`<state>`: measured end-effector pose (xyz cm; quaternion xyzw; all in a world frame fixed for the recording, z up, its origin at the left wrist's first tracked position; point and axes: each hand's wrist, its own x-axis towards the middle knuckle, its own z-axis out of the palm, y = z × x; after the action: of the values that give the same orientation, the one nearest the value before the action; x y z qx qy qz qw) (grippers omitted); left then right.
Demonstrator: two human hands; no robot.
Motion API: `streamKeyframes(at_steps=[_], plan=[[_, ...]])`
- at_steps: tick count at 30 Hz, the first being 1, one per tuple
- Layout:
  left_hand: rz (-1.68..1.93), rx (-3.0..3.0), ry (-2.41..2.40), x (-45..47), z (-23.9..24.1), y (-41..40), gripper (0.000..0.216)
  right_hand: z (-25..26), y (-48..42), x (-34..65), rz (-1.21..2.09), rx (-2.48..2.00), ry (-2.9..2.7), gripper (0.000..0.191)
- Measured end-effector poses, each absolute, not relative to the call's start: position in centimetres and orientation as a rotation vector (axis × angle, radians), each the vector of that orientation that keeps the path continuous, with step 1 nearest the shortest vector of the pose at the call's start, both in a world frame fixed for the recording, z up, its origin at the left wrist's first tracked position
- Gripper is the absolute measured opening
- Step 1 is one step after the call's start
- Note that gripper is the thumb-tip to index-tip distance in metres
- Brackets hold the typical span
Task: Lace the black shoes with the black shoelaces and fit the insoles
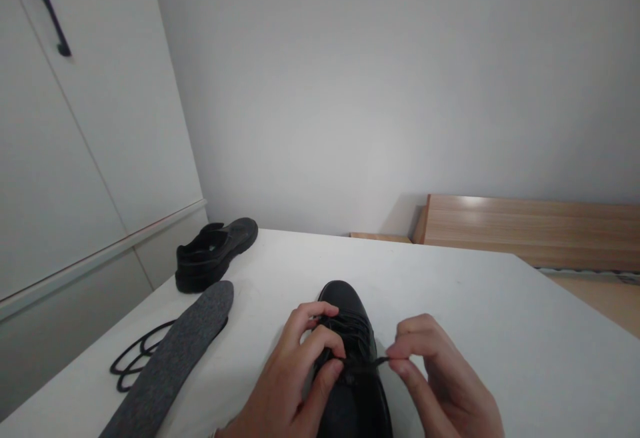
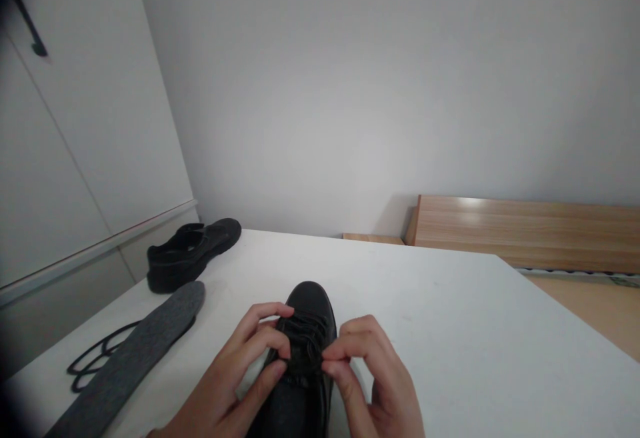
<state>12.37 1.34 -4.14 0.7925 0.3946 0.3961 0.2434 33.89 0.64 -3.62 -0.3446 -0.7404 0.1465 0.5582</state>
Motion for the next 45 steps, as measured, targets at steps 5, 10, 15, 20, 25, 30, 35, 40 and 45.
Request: streamKeyframes(at_steps=[5,10,15,20,25,30,35,40,45], plan=[[1.131,1.965,0.907,11.9,-3.5,1.4,0.025,-3.0,0.3,34.6,0.275,-0.846,-1.507,0.009],[1.177,1.782,0.697,11.1,-2.3,1.4,0.073,-2.6,1.0,34.5,0.472,-0.862,-1.477,0.032],[1.31,1.693,0.877,11.0,-2.4,2.4,0.049,-3.2,2.0,33.8,0.752,-1.115,-1.572,0.019],[1.139,1.853,1.168,11.7,-2.1,3.0,0.013,-3.2,1.9,33.1,0.769,-1.135,-1.691,0.015],[1.093,2.025,1.157,12.2,-2.0,2.9,0.014,-2.8,1.5,32.8,0.663,-1.101,-1.792,0.017],[1.194,2.135,1.091,11.7,-2.8,2.9,0.012,-3.5,1.4,32.5,0.595,-1.05,-1.772,0.014],[1.124,1.889,1.064,11.3,-3.0,2.7,0.009,-4.0,1.5,33.1,0.785,-1.082,-1.711,0.015],[1.205,1.601,0.884,11.2,-2.4,2.8,0.013,-3.5,1.5,33.6,1.062,-1.044,-1.507,0.02],[1.203,1.414,0.814,11.4,-2.2,3.0,0.023,-2.9,1.7,33.4,1.202,-0.974,-1.266,0.024]])
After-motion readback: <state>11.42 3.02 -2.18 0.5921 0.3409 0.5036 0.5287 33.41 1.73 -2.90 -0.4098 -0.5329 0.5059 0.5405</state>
